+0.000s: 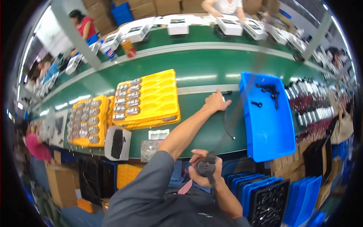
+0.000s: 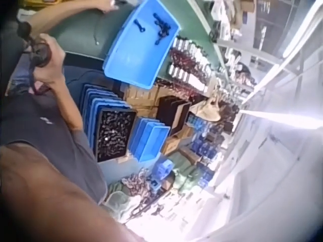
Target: Assembling small cylindrical components into trays using an electric screwdriver on a factory assembly line.
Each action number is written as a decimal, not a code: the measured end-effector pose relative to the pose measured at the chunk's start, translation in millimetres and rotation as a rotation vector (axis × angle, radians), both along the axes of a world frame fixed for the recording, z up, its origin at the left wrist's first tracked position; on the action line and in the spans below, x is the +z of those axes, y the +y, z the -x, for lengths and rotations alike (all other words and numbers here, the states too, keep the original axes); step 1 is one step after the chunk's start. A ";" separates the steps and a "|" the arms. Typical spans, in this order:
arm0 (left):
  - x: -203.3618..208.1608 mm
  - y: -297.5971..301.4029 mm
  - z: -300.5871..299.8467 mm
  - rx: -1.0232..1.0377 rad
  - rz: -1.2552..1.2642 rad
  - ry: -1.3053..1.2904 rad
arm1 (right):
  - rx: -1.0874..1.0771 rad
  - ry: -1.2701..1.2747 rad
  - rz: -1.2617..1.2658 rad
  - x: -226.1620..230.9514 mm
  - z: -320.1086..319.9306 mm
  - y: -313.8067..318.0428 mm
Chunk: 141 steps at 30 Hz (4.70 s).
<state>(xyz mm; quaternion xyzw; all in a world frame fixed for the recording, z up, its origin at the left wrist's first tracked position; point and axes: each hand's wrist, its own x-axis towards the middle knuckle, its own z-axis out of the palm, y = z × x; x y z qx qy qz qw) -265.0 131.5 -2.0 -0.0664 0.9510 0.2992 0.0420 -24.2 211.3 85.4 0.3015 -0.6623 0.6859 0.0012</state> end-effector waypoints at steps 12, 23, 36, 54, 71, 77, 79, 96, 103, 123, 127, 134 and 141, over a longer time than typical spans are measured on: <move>50.6 -307.6 -93.5 0.612 0.477 0.306 | -0.029 -0.137 0.053 5.8 32.1 -21.3; 47.3 -374.7 -31.0 0.280 0.595 -0.107 | 0.061 -0.252 0.011 -0.6 44.2 -49.3; 47.9 -459.8 -29.7 0.048 -0.564 0.036 | 0.217 -0.119 -0.422 22.5 92.1 -53.2; 97.0 -218.6 -228.2 0.420 -1.554 0.180 | -0.610 0.085 -1.317 -69.3 284.7 187.6; 81.2 -158.6 -305.6 -0.472 -1.410 0.115 | -0.474 0.389 -0.223 49.0 45.3 183.8; 63.6 -126.4 -291.2 0.020 -1.388 -0.082 | 0.207 -0.268 0.553 6.4 -2.4 85.1; 54.4 -124.0 -293.0 -0.051 -1.243 -0.001 | 0.321 -0.524 0.526 -17.4 -11.5 47.6; 47.3 -132.7 -314.7 0.006 -0.440 0.380 | 0.402 -0.595 0.064 -40.8 13.5 -46.5; 56.0 -134.9 -318.6 0.078 -0.644 0.029 | 0.400 -0.622 -0.041 -30.8 19.8 -52.7; 55.9 -137.2 -309.0 0.057 -0.219 0.083 | 0.337 -0.763 -0.200 -39.3 26.0 -57.0; 59.6 -135.0 -309.9 0.020 -0.016 0.118 | 0.324 -0.929 -0.194 -34.4 29.7 -58.7; 58.2 -132.3 -308.4 -0.115 0.390 0.242 | 0.320 -1.077 -0.312 -32.1 41.9 -63.3; 45.7 -139.3 -304.4 -0.091 0.102 0.139 | 0.409 -1.024 -0.522 -33.8 52.5 -76.8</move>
